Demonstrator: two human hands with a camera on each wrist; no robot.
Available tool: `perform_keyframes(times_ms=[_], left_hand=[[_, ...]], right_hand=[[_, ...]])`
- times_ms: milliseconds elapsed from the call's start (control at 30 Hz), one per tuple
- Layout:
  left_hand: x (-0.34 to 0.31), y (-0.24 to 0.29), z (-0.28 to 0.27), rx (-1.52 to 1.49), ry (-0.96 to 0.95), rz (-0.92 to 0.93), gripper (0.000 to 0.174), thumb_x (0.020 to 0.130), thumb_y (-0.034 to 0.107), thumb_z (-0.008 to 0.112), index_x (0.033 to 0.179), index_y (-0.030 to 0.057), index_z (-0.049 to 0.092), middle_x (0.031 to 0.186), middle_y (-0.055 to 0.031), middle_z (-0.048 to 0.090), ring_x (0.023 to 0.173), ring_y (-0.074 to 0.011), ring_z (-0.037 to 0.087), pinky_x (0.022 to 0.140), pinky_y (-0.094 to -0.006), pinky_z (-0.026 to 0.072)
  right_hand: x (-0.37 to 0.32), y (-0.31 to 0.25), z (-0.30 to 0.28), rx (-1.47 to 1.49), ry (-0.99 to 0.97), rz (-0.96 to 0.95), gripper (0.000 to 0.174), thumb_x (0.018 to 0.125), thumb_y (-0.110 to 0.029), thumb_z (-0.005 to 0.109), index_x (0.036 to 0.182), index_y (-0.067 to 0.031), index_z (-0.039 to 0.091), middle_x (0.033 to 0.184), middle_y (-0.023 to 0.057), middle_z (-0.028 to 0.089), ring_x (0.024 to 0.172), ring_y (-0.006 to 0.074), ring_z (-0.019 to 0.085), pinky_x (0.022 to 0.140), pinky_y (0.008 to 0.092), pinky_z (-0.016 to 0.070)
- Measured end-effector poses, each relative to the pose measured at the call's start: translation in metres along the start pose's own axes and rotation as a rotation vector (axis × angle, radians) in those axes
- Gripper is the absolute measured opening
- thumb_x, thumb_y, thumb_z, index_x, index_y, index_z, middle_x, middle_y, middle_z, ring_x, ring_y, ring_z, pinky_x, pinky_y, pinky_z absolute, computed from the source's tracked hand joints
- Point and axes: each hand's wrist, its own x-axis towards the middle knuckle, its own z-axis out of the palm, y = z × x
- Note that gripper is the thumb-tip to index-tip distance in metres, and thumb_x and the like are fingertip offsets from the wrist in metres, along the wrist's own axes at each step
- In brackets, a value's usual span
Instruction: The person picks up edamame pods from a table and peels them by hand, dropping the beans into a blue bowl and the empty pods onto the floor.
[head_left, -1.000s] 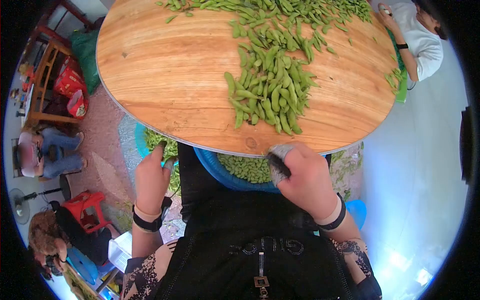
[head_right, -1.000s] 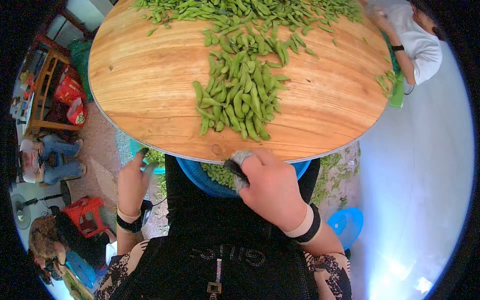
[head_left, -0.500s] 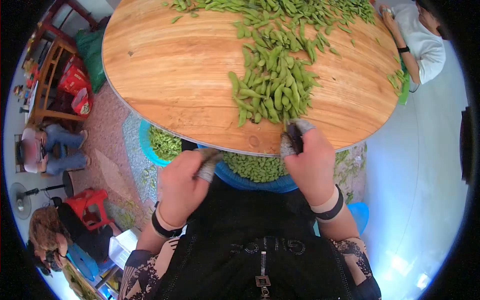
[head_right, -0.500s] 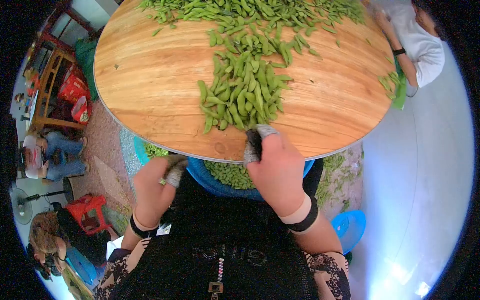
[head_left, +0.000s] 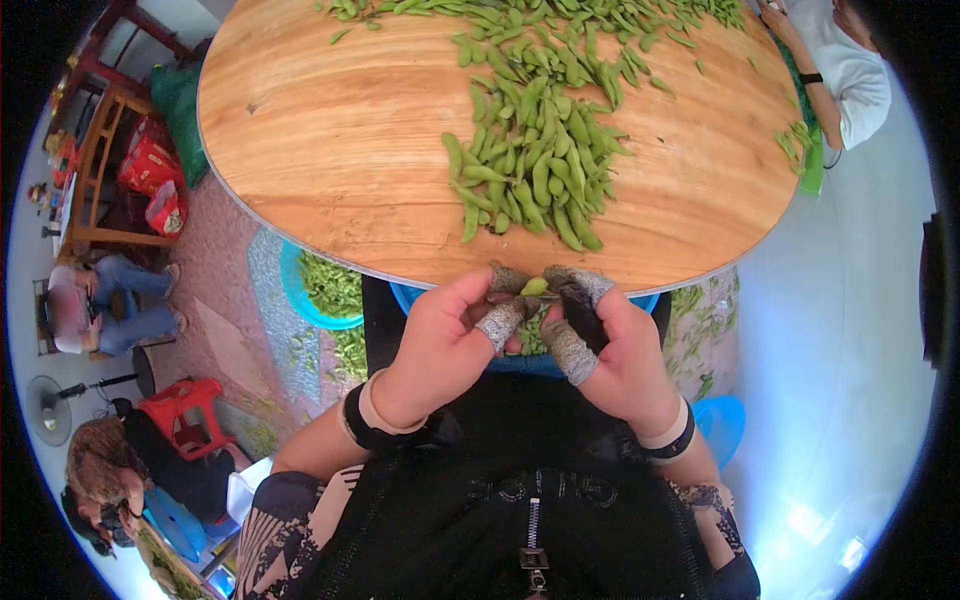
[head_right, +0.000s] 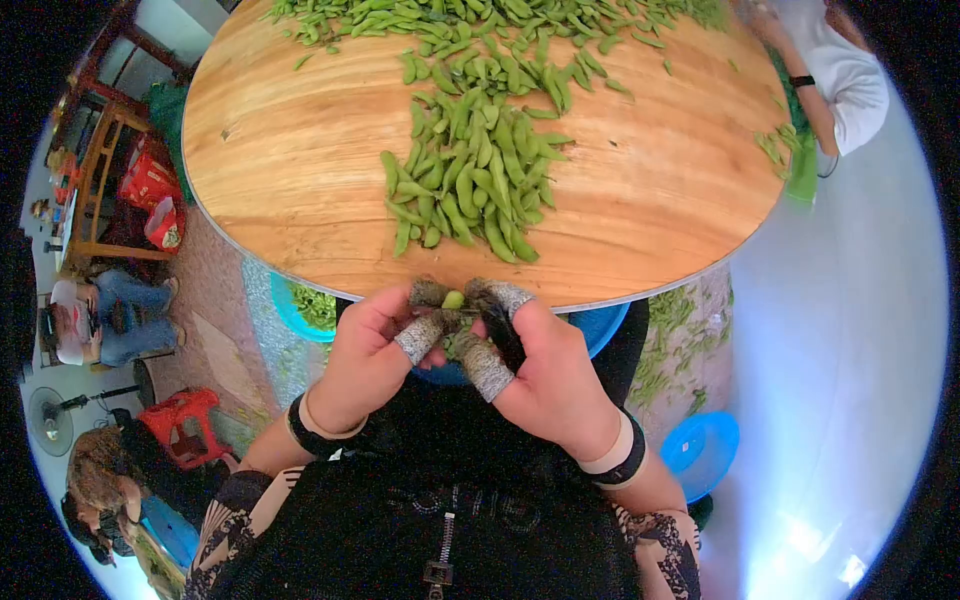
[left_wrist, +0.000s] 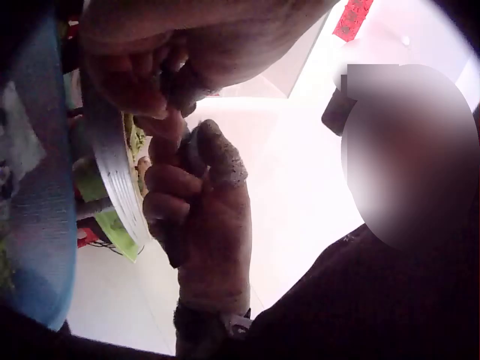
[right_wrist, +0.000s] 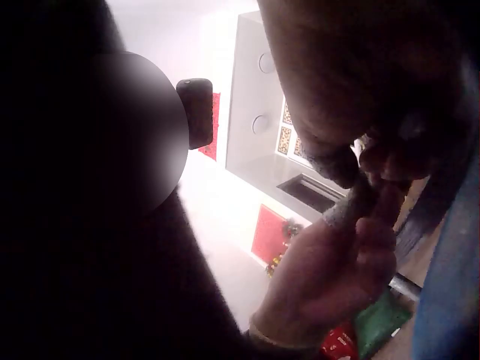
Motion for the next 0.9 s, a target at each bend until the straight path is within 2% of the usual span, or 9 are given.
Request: perform_keyframes(times_ms=[100, 333, 400, 533, 600, 633, 700, 767, 900], left_hand=[[-0.002, 0.005, -0.002, 0.018, -0.024, -0.049, 0.028, 0.086, -0.007, 0.046, 0.112, -0.0013, 0.055, 0.094, -0.0036, 0.063, 0.074, -0.0058, 0.055, 0.065, -0.0196, 0.0447], [-0.002, -0.006, -0.003, 0.016, -0.012, -0.010, 0.020, 0.090, 0.005, 0.056, 0.109, 0.0018, 0.056, 0.088, -0.0009, 0.062, 0.070, -0.0059, 0.056, 0.062, -0.0196, 0.0454], [-0.004, -0.012, 0.000, 0.558, 0.078, 0.177, 0.021, 0.089, 0.005, 0.058, 0.109, 0.0015, 0.056, 0.086, -0.0007, 0.061, 0.072, -0.0062, 0.056, 0.063, -0.0202, 0.0461], [-0.004, -0.007, 0.002, 0.974, 0.083, 0.444, 0.018, 0.083, 0.000, 0.059, 0.100, 0.0004, 0.057, 0.087, -0.0053, 0.062, 0.068, -0.0104, 0.058, 0.058, -0.0247, 0.0473], [-0.004, -0.011, 0.002, 0.299, -0.015, 0.160, 0.015, 0.089, 0.009, 0.058, 0.101, 0.0005, 0.056, 0.085, -0.0054, 0.063, 0.064, -0.0112, 0.058, 0.056, -0.0240, 0.0467], [-0.005, -0.008, -0.001, 0.300, -0.015, 0.160, 0.015, 0.089, 0.009, 0.058, 0.101, 0.0005, 0.056, 0.085, -0.0054, 0.063, 0.064, -0.0112, 0.058, 0.056, -0.0240, 0.0467], [-0.006, 0.003, -0.007, -0.117, -0.236, -0.258, 0.028, 0.094, 0.025, 0.055, 0.108, 0.0013, 0.056, 0.079, -0.0065, 0.061, 0.060, -0.0118, 0.056, 0.056, -0.0225, 0.0449], [-0.004, -0.005, -0.010, -0.116, -0.279, -0.239, 0.035, 0.096, 0.033, 0.050, 0.109, 0.0008, 0.056, 0.076, -0.0048, 0.059, 0.059, -0.0106, 0.055, 0.054, -0.0212, 0.0428], [-0.003, -0.001, -0.007, -0.129, -0.257, -0.161, 0.018, 0.096, 0.015, 0.049, 0.107, 0.0009, 0.055, 0.079, -0.0020, 0.059, 0.062, -0.0068, 0.055, 0.056, -0.0200, 0.0443]], right_hand=[[0.000, 0.002, 0.001, 0.089, -0.090, 0.036, 0.034, 0.087, -0.002, 0.054, 0.121, 0.0015, 0.050, 0.078, 0.0026, 0.061, 0.063, 0.0080, 0.056, 0.057, 0.0222, 0.0458], [0.000, 0.003, 0.001, 0.174, -0.096, 0.069, 0.035, 0.090, -0.005, 0.052, 0.124, 0.0008, 0.048, 0.075, 0.0016, 0.061, 0.052, 0.0059, 0.053, 0.048, 0.0207, 0.0428], [0.001, 0.002, 0.000, 0.305, -0.060, 0.303, 0.033, 0.084, -0.007, 0.062, 0.115, -0.0002, 0.054, 0.095, 0.0162, 0.065, 0.084, 0.0248, 0.066, 0.074, 0.0326, 0.0506], [0.005, 0.004, -0.004, 0.254, -0.056, 0.313, 0.024, 0.086, -0.007, 0.063, 0.109, 0.0000, 0.057, 0.092, 0.0093, 0.066, 0.081, 0.0143, 0.063, 0.073, 0.0283, 0.0496], [0.004, 0.005, -0.007, 0.494, -0.073, 0.335, 0.018, 0.088, -0.007, 0.061, 0.104, -0.0003, 0.058, 0.090, 0.0046, 0.066, 0.080, 0.0098, 0.060, 0.072, 0.0254, 0.0484], [0.004, 0.005, -0.009, 0.495, -0.073, 0.335, 0.018, 0.088, -0.007, 0.061, 0.104, -0.0003, 0.058, 0.090, 0.0046, 0.066, 0.080, 0.0098, 0.060, 0.072, 0.0254, 0.0484], [0.004, 0.004, -0.012, 0.567, -0.207, 0.229, 0.016, 0.090, -0.007, 0.059, 0.105, -0.0006, 0.058, 0.091, 0.0017, 0.064, 0.081, 0.0074, 0.058, 0.072, 0.0238, 0.0478], [0.001, 0.007, -0.007, 0.601, -0.196, 0.240, 0.020, 0.090, -0.007, 0.059, 0.108, -0.0004, 0.057, 0.092, 0.0029, 0.065, 0.082, 0.0080, 0.058, 0.073, 0.0244, 0.0480], [-0.001, 0.007, -0.005, 0.415, -0.105, 0.207, 0.031, 0.089, -0.008, 0.058, 0.119, 0.0001, 0.052, 0.097, 0.0101, 0.066, 0.086, 0.0150, 0.063, 0.075, 0.0275, 0.0489]])
